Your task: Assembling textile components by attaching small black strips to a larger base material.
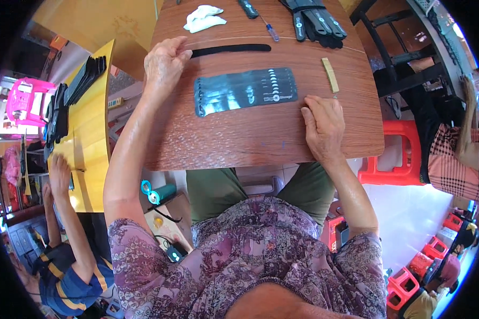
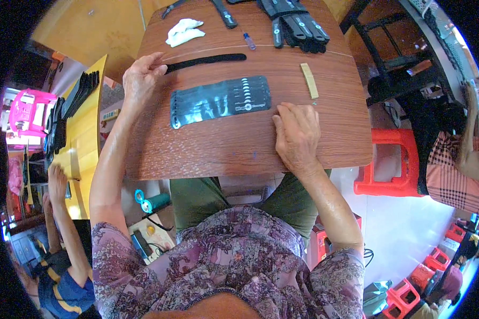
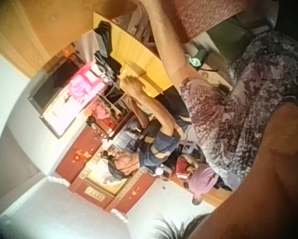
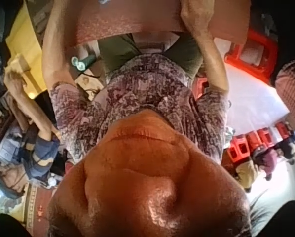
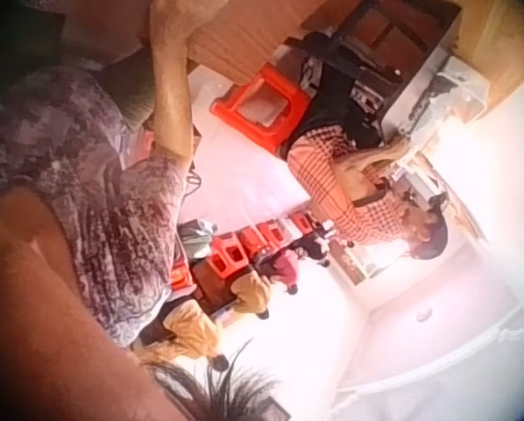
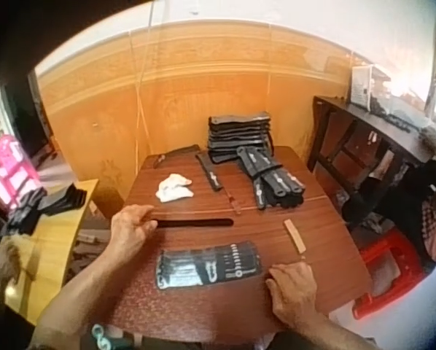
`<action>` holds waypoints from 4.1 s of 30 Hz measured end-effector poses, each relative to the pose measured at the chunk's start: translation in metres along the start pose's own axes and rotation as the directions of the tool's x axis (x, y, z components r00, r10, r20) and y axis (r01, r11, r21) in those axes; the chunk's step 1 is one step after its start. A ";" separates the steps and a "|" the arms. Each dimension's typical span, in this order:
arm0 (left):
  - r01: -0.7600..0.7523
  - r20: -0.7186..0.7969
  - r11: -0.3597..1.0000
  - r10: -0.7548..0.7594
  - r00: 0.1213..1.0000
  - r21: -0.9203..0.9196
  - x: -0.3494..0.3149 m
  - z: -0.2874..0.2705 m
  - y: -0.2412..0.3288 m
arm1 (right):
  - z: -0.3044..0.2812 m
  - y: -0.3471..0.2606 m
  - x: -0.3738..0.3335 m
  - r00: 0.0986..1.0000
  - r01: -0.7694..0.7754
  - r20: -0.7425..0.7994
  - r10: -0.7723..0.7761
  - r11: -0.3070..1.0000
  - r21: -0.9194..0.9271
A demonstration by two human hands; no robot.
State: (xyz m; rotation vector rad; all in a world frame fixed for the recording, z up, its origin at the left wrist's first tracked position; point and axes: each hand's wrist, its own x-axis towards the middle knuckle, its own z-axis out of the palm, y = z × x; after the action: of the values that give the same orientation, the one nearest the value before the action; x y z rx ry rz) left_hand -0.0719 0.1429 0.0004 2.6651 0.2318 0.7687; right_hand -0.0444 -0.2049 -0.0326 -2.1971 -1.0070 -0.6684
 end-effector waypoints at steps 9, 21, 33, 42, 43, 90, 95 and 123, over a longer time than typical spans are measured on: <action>-0.093 0.284 0.988 0.054 0.957 0.126 0.026 0.029 -0.024 | -0.001 0.001 0.001 0.997 -0.075 -0.026 0.075 0.997 0.023; -0.105 0.377 0.993 0.077 0.923 0.056 0.041 0.035 -0.019 | 0.002 0.007 -0.003 0.990 -0.083 -0.110 0.085 0.996 0.019; 0.067 0.509 0.982 -0.149 0.848 0.175 0.053 0.040 -0.009 | 0.000 0.008 -0.004 0.984 -0.120 -0.131 0.123 0.992 0.037; -0.135 0.321 0.906 -0.001 0.947 0.401 0.049 0.029 0.009 | -0.002 0.010 -0.005 0.957 -0.185 -0.198 0.212 0.972 0.146; -0.202 0.230 0.907 0.121 0.966 0.370 0.042 0.014 0.025 | -0.003 0.009 -0.004 0.957 -0.187 -0.197 0.214 0.971 0.148; 0.757 0.712 0.224 -0.257 0.653 -0.613 -0.142 -0.052 0.111 | -0.039 -0.042 -0.007 0.829 -0.514 0.402 0.389 0.245 0.822; 0.713 0.645 0.210 -0.314 0.697 -0.669 -0.140 -0.051 0.104 | -0.035 -0.035 -0.005 0.790 -0.605 0.472 0.392 0.371 0.705; 0.245 0.029 0.876 -0.256 0.966 -0.416 -0.135 -0.032 0.073 | 0.064 -0.096 0.069 0.792 -0.470 0.599 0.115 0.740 0.480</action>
State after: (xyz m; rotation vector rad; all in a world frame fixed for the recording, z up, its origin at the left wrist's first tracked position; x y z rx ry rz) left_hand -0.1984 0.0510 -0.0118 2.1683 0.3675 0.6815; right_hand -0.0690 -0.0770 0.0008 -1.8892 -0.9045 0.4363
